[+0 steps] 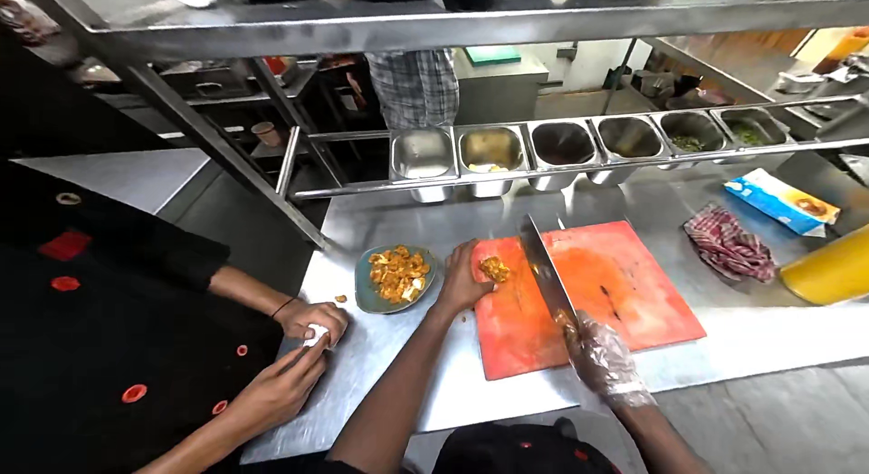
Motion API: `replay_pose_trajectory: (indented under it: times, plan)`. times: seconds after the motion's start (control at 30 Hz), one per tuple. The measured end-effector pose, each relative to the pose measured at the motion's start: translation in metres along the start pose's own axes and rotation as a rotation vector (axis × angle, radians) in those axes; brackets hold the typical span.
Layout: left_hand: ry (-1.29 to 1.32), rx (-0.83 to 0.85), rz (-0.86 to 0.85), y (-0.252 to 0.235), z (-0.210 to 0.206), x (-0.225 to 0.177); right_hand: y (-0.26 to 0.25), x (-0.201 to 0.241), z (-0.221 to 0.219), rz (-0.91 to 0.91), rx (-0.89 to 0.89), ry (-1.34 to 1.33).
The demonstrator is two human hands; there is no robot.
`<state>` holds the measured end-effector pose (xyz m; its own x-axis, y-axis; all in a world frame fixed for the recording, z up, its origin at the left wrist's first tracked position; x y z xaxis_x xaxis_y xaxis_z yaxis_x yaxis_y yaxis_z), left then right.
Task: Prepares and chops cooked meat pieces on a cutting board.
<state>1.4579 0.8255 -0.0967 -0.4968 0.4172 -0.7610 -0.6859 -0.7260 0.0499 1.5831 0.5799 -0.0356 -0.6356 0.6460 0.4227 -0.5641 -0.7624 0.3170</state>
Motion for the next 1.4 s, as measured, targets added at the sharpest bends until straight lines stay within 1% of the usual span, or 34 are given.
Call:
replay_pose_trajectory:
  times: [0.03,0.13,0.17,0.2,0.23,0.27,0.33,0.37,0.4,0.47,0.57,0.7,0.77,0.8,0.87,0.93,0.97,1.0,1.03,1.1,1.17,1.27,1.33,1.4]
  plan:
    - [0.040,-0.047,0.011,0.008,0.005,0.004,-0.004,0.012,0.006,0.072,-0.100,0.041]
    - [0.142,-0.160,0.045,0.035,0.014,0.023,-0.020,0.041,0.020,0.333,-0.490,0.092]
    - [0.169,-0.186,0.064,0.044,0.014,0.028,-0.028,0.050,0.023,0.396,-0.568,0.091]
    - [0.188,-0.207,0.084,0.053,0.013,0.032,-0.037,0.059,0.024,0.421,-0.570,0.094]
    - [0.208,-0.222,0.100,0.061,0.012,0.036,-0.048,0.064,0.021,0.403,-0.499,0.111]
    - [0.219,-0.239,0.107,0.068,0.010,0.039,-0.060,0.068,0.015,0.342,-0.360,0.146]
    - [0.211,-0.262,0.110,0.078,0.007,0.044,-0.087,0.069,-0.006,0.169,-0.013,0.275]
    - [0.205,-0.274,0.108,0.083,0.006,0.045,-0.097,0.067,-0.018,0.108,0.104,0.315]
    - [0.205,-0.280,0.108,0.087,0.007,0.046,-0.103,0.066,-0.023,0.073,0.168,0.340]
    - [0.211,-0.305,0.107,0.090,0.010,0.045,-0.111,0.066,-0.018,0.038,0.235,0.339]
    - [0.222,-0.305,0.124,0.092,0.009,0.045,-0.104,0.054,-0.005,0.040,0.283,0.353]
    - [0.238,-0.267,0.111,0.075,-0.001,0.040,-0.066,0.012,0.000,-0.029,0.385,0.384]
    - [0.225,-0.215,0.111,0.059,-0.006,0.035,-0.039,-0.014,0.000,-0.098,0.420,0.344]
    - [0.200,-0.183,0.107,0.050,-0.009,0.032,-0.026,-0.031,0.000,-0.141,0.426,0.266]
    - [0.119,-0.107,0.100,0.028,-0.013,0.026,-0.004,-0.074,-0.007,-0.178,0.376,-0.041]
    - [0.016,-0.050,0.088,0.008,-0.020,0.020,0.019,-0.112,-0.022,-0.208,0.298,-0.515]
    - [-0.024,-0.029,0.085,0.001,-0.024,0.016,0.030,-0.120,-0.027,-0.237,0.270,-0.696]
    - [-0.052,-0.009,0.091,-0.004,-0.028,0.012,0.040,-0.125,-0.029,-0.251,0.231,-0.813]
    - [-0.069,0.009,0.099,-0.006,-0.032,0.007,0.047,-0.127,-0.031,-0.255,0.195,-0.874]
    - [-0.052,0.035,0.097,-0.006,-0.038,-0.004,0.054,-0.129,-0.032,-0.256,0.127,-0.915]
    - [-0.002,0.069,0.068,0.000,-0.045,-0.017,0.055,-0.131,-0.034,-0.257,0.092,-0.897]
    - [0.081,0.119,-0.029,0.018,-0.056,-0.028,0.054,-0.128,-0.033,-0.267,0.131,-0.785]
    - [0.100,0.112,-0.064,0.030,-0.062,-0.029,0.051,-0.125,-0.031,-0.255,0.163,-0.713]
    - [0.081,0.079,-0.061,0.040,-0.064,-0.025,0.047,-0.119,-0.028,-0.235,0.187,-0.657]
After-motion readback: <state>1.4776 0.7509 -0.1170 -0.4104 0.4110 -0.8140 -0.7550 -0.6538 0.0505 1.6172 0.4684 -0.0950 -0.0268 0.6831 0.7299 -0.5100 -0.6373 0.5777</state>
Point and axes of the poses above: each hand's wrist, its own y-axis away from the middle knuckle, its own z-axis out of the back of the hand, x = y × z, the point moved 2 cm from there along -y, towards the middle knuckle, and after that the axes turned 4 degrees about x, right-handed, at the moved point
